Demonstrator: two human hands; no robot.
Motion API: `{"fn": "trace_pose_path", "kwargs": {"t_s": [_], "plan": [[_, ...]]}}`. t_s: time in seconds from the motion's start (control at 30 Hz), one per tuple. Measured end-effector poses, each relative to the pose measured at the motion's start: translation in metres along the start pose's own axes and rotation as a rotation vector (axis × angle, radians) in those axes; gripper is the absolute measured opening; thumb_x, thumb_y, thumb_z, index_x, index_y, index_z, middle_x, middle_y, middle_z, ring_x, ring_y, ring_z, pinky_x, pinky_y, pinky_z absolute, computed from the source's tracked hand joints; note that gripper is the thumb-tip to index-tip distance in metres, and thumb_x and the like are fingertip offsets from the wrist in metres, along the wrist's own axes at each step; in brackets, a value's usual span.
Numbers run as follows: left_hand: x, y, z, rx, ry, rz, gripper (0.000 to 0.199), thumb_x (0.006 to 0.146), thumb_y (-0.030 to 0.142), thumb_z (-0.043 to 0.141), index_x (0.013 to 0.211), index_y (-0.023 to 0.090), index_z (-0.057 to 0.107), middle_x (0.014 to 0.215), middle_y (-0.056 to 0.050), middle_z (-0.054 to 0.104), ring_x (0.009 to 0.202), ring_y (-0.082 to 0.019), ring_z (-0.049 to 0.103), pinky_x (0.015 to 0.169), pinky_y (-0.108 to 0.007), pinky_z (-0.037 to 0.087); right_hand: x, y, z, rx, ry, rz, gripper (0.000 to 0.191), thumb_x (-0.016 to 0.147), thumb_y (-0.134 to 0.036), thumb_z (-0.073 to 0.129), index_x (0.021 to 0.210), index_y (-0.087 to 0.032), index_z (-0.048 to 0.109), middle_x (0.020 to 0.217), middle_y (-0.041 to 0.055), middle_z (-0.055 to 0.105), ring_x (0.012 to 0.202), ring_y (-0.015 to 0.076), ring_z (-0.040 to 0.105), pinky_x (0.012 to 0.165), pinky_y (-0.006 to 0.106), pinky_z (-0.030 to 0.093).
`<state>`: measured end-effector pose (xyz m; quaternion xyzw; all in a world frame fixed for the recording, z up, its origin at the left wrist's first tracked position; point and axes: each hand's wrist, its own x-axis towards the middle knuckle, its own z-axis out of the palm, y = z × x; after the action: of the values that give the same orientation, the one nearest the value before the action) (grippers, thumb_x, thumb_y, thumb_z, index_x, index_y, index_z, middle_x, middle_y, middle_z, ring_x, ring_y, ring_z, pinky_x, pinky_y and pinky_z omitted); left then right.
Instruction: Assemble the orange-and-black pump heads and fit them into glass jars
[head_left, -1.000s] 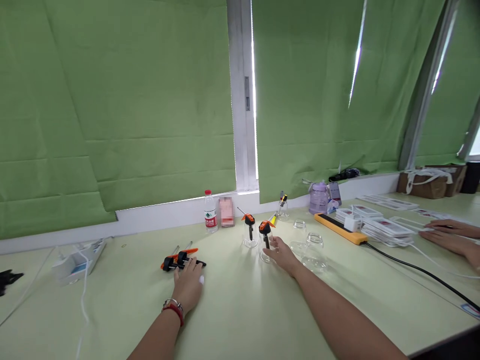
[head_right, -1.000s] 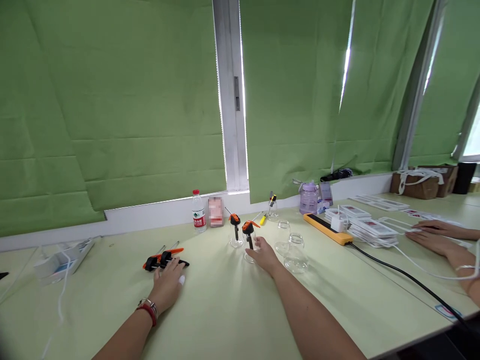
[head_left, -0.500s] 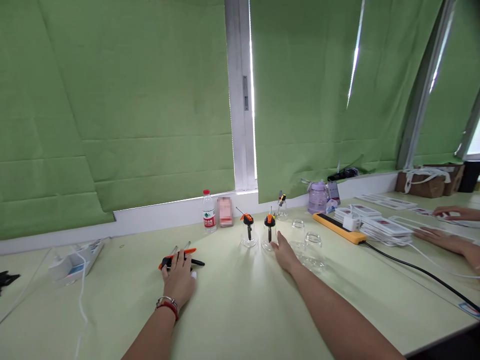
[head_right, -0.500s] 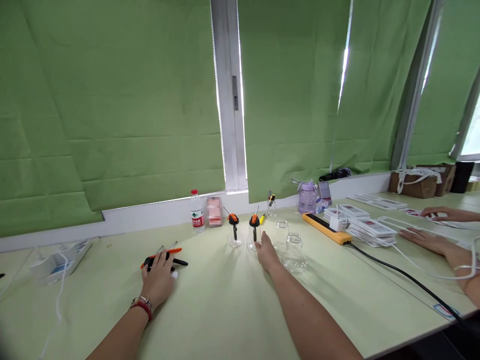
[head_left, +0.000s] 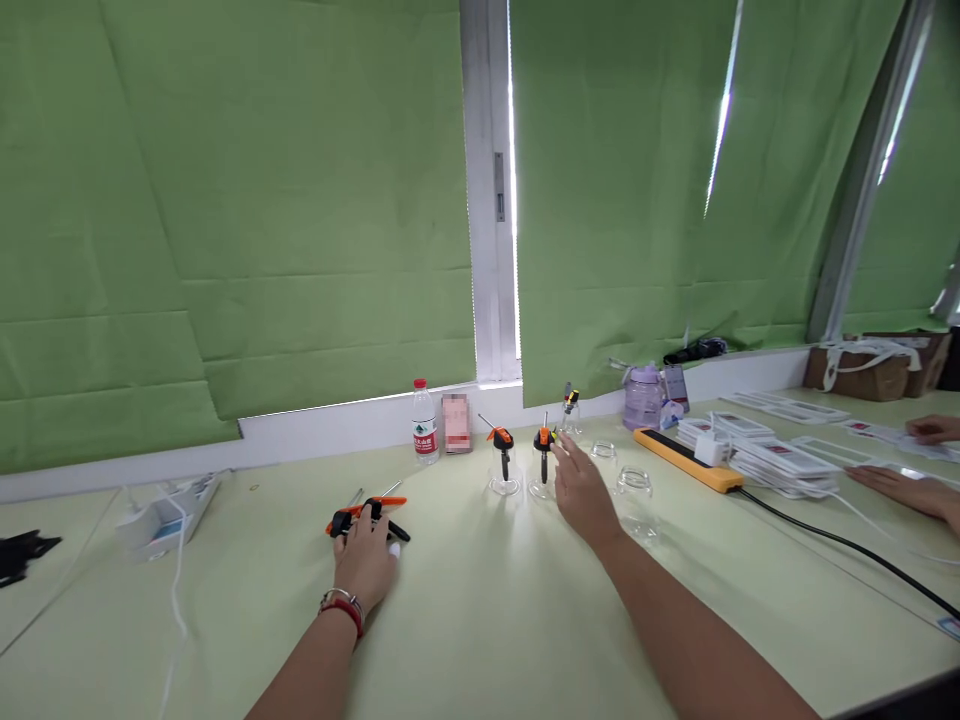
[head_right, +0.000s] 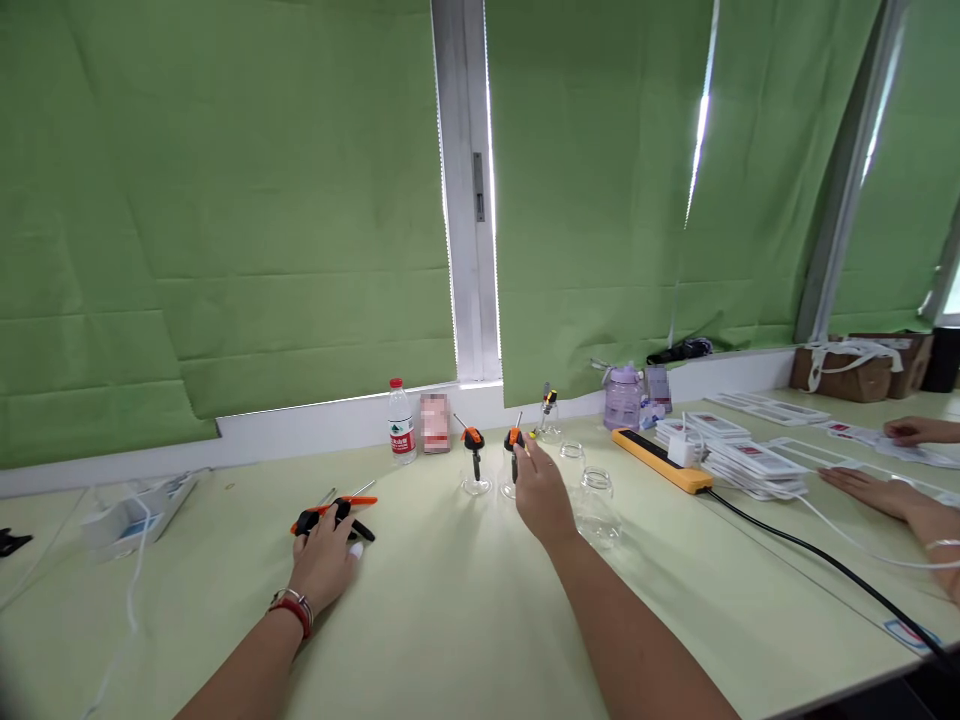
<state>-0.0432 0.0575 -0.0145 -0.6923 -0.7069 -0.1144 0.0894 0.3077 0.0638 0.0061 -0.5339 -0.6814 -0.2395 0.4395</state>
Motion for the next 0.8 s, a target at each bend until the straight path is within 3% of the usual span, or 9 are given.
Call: {"fn": "trace_pose_path", "kwargs": {"t_s": [0.07, 0.17, 0.3, 0.43, 0.63, 0.8], "plan": [[-0.001, 0.001, -0.002, -0.016, 0.005, 0.003, 0.044, 0.078, 0.026, 0.047, 0.12, 0.019, 0.055, 0.143, -0.017, 0.032, 0.126, -0.028, 0.037, 0.101, -0.048, 0.025, 0.008, -0.001, -0.025, -0.156, 0.122, -0.008, 0.029, 0.084, -0.016, 0.041, 0.107, -0.015, 0.058, 0.123, 0.0129, 0.053, 0.114, 0.0266, 0.046, 0.097, 0.043, 0.031], [-0.004, 0.003, -0.004, -0.038, 0.026, 0.002, 0.041, 0.075, 0.025, 0.049, 0.115, 0.019, 0.058, 0.144, -0.015, 0.033, 0.128, -0.028, 0.034, 0.101, -0.048, 0.024, 0.014, 0.008, -0.053, -0.38, 0.254, 0.2, 0.017, 0.081, -0.023, 0.048, 0.081, -0.015, 0.062, 0.101, 0.0116, 0.061, 0.098, 0.029, 0.05, 0.086, 0.045, 0.029], [-0.006, 0.005, -0.006, -0.071, 0.077, 0.032, 0.031, 0.079, 0.022, 0.044, 0.104, 0.022, 0.064, 0.146, -0.008, 0.032, 0.134, -0.026, 0.024, 0.102, -0.049, 0.022, 0.012, 0.027, -0.064, -0.499, 0.216, 0.386, 0.026, 0.081, -0.034, 0.048, 0.073, -0.014, 0.062, 0.078, 0.0112, 0.059, 0.078, 0.0254, 0.05, 0.066, 0.035, 0.028], [-0.004, 0.006, -0.005, -0.104, 0.086, 0.046, 0.029, 0.081, 0.021, 0.041, 0.099, 0.022, 0.065, 0.146, -0.007, 0.032, 0.135, -0.026, 0.022, 0.103, -0.051, 0.02, 0.009, 0.036, -0.059, -0.391, 0.081, 0.502, 0.03, 0.083, -0.036, 0.045, 0.065, -0.017, 0.06, 0.07, 0.0104, 0.058, 0.069, 0.0226, 0.05, 0.054, 0.029, 0.025], [-0.006, 0.006, -0.008, -0.126, 0.033, 0.088, 0.024, 0.082, 0.025, 0.042, 0.086, 0.021, 0.066, 0.143, -0.011, 0.036, 0.131, -0.027, 0.032, 0.102, -0.051, 0.02, 0.007, 0.019, -0.046, -0.239, -0.041, 0.412, 0.024, 0.082, -0.031, 0.046, 0.065, -0.019, 0.057, 0.076, 0.0076, 0.059, 0.071, 0.0192, 0.051, 0.052, 0.027, 0.029], [-0.013, 0.01, -0.013, -0.146, 0.01, 0.235, 0.02, 0.08, 0.025, 0.045, 0.087, 0.021, 0.064, 0.123, -0.008, 0.058, 0.121, -0.026, 0.044, 0.102, -0.05, 0.02, 0.003, -0.012, -0.032, -0.13, -0.094, 0.216, 0.024, 0.087, -0.037, 0.043, 0.081, -0.019, 0.057, 0.083, 0.0071, 0.058, 0.08, 0.0216, 0.052, 0.061, 0.029, 0.038]]}}
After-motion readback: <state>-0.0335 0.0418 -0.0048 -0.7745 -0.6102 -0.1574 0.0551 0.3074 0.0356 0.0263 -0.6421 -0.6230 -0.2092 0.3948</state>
